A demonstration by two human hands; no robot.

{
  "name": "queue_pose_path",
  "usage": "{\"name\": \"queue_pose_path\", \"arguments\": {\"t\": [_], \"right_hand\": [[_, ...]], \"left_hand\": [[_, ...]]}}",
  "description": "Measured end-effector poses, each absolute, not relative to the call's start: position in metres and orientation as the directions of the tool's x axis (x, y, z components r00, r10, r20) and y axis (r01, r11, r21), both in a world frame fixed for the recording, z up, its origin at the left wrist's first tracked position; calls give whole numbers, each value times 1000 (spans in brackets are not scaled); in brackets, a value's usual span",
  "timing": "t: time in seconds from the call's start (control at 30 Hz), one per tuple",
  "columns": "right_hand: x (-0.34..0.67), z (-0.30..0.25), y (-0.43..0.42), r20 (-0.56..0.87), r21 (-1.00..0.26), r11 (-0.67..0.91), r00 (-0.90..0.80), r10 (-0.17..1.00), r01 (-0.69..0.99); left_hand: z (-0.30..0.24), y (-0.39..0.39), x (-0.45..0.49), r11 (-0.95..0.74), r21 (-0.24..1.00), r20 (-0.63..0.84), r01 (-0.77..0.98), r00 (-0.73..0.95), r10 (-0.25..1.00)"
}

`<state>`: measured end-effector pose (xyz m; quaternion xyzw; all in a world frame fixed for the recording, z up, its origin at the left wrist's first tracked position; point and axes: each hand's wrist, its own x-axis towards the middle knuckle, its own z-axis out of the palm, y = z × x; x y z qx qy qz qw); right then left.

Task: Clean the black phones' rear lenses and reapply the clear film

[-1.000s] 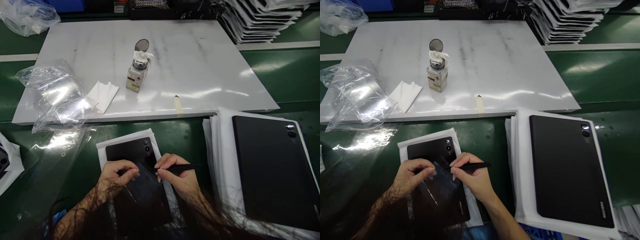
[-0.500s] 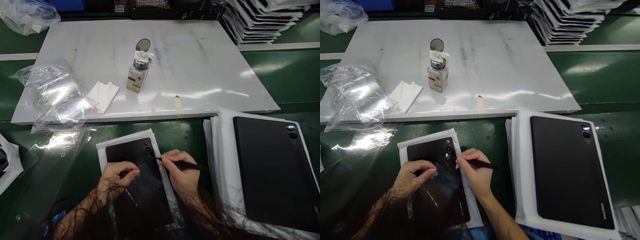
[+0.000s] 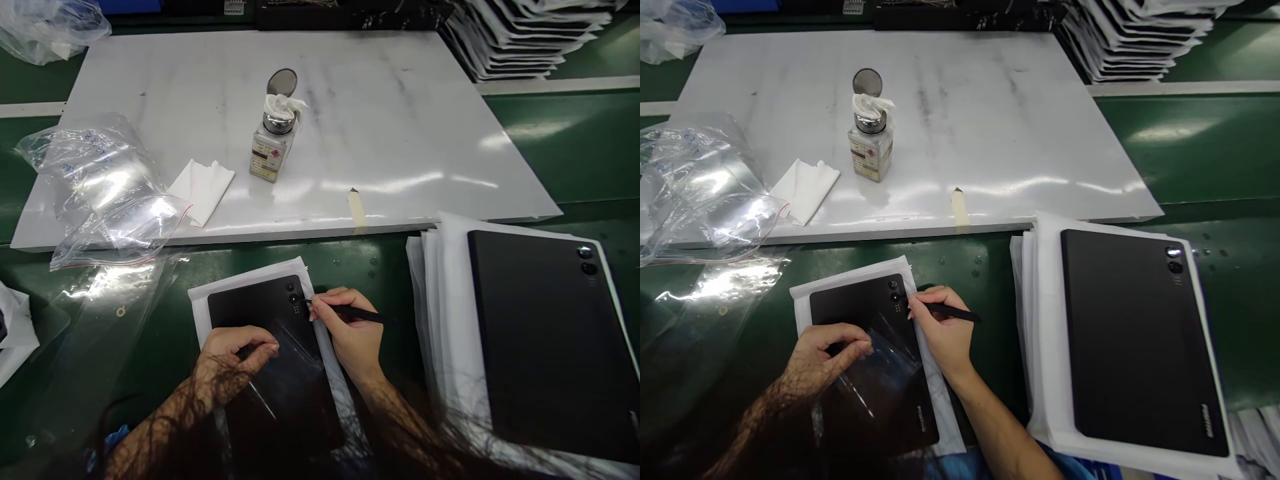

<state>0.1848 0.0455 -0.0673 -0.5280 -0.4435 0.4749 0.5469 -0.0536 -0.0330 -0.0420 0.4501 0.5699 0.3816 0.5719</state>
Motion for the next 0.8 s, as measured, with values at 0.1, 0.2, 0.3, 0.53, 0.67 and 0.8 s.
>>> {"name": "queue_pose_path", "arguments": {"t": [0.1, 0.2, 0.3, 0.53, 0.67, 0.8], "right_hand": [[184, -70, 45, 0, -999, 6, 162, 987, -36], [183, -73, 44, 34, -999, 36, 172, 984, -10], [184, -77, 44, 78, -997, 77, 163, 983, 15], [210, -82, 43, 458, -808, 446, -64, 886, 384], [217, -88, 43, 561, -489, 659, -373, 739, 571], [211, -95, 41, 501, -487, 619, -384, 776, 616]], "left_hand": [[-42, -33, -54, 298, 952, -302, 76, 59, 951], [-41, -35, -55, 291, 953, -296, 83, 54, 954], [-42, -36, -56, 290, 953, -296, 91, 53, 954], [-40, -33, -55, 316, 943, -326, 105, 102, 940], [-42, -35, -56, 332, 935, -346, 122, 117, 931], [-47, -36, -57, 355, 922, -375, 156, 127, 918]]}}
